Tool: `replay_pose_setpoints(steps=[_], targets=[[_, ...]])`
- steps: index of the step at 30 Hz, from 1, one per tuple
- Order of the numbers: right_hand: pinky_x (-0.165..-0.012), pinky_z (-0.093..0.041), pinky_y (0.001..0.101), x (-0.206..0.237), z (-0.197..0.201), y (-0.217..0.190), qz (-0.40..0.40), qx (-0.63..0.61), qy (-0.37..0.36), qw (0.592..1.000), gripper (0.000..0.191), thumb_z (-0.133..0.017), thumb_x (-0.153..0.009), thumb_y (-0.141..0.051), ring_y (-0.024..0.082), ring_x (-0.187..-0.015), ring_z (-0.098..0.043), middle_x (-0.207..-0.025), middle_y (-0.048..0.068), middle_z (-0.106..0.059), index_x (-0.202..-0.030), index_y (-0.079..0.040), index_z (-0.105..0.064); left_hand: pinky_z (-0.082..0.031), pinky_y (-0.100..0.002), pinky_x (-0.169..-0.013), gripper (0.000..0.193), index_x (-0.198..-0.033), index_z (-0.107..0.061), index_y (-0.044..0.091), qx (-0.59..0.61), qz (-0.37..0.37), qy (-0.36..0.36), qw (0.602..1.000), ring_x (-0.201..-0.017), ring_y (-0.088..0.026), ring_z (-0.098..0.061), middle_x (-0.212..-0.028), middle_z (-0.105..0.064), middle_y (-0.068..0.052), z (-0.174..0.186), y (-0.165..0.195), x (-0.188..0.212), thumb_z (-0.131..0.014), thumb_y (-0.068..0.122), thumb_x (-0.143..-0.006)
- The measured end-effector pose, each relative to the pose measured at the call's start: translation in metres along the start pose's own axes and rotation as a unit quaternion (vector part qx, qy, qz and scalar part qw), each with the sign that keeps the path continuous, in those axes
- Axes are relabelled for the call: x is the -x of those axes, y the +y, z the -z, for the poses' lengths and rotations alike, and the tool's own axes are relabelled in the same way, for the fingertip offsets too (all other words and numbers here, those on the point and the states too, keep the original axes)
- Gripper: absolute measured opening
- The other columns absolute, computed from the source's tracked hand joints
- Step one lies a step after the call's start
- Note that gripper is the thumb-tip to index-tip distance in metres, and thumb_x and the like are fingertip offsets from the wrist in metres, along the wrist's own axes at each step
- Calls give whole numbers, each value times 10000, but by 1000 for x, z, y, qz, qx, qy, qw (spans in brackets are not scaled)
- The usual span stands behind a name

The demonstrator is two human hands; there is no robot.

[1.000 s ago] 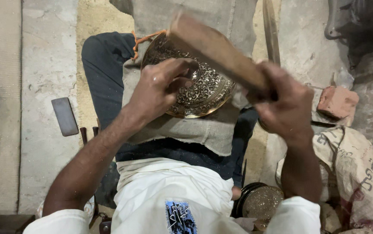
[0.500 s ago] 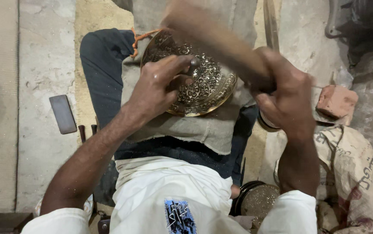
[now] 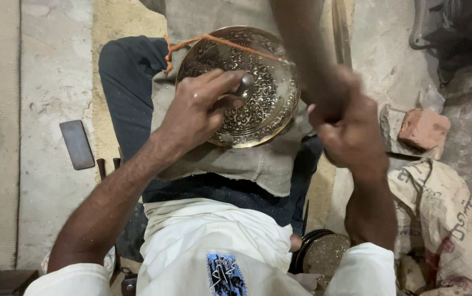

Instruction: The person sits on the floor with an ornate brass plate resting on a cloth cushion on their lap. They hold a small punch against the plate's embossed pattern with one hand and repeatedly strike the punch with a wooden mallet in the other hand, working across the decorative surface to shape the metal relief.

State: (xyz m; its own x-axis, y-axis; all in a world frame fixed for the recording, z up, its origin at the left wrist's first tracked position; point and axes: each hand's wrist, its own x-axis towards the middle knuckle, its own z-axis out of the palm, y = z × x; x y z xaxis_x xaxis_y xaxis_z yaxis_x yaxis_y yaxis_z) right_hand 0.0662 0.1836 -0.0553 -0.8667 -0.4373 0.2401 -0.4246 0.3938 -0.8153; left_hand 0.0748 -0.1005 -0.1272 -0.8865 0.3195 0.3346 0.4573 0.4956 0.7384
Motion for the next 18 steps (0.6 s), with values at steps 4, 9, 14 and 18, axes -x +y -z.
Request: replay_pose_setpoints(steps=[4,9,14,18], targets=[[-530,-598,334,-2,0,-4,-17,279,-18,960,428,-627,-952,-24,198,-638,-691,-980,138,-751,-1357,-128,-536,-638,-305,-655,344,-1265,-698,39,-10,5,-9,1000,-795,-168,-743,-1058,-750,-106,2,0,0,-705,-22,-926],[-664,-635,371,2,-1,-6,-17,358,-42,933,558,-653,-822,23,225,-675,-714,-973,140,-752,-1360,-108,-580,-649,-302,-673,236,-1173,-723,33,-14,2,-6,1000,-828,-173,-752,-1099,-746,-116,5,-1,1,-707,-22,-944],[-700,-629,378,11,-3,-6,-8,280,-11,960,566,-699,-840,-46,248,-778,-748,-1088,142,-747,-1386,-70,-556,-677,-293,-840,370,-1206,-686,7,12,-17,1,1000,-964,-174,-771,-1191,-718,-147,8,-2,4,-588,-131,-877],[-712,-616,403,19,-3,-9,-42,307,31,950,587,-691,-792,-19,291,-785,-747,-989,154,-757,-1362,-126,-601,-683,-272,-729,345,-1219,-693,43,35,-36,23,999,-949,-203,-771,-1144,-735,-130,13,4,0,-610,-118,-925]])
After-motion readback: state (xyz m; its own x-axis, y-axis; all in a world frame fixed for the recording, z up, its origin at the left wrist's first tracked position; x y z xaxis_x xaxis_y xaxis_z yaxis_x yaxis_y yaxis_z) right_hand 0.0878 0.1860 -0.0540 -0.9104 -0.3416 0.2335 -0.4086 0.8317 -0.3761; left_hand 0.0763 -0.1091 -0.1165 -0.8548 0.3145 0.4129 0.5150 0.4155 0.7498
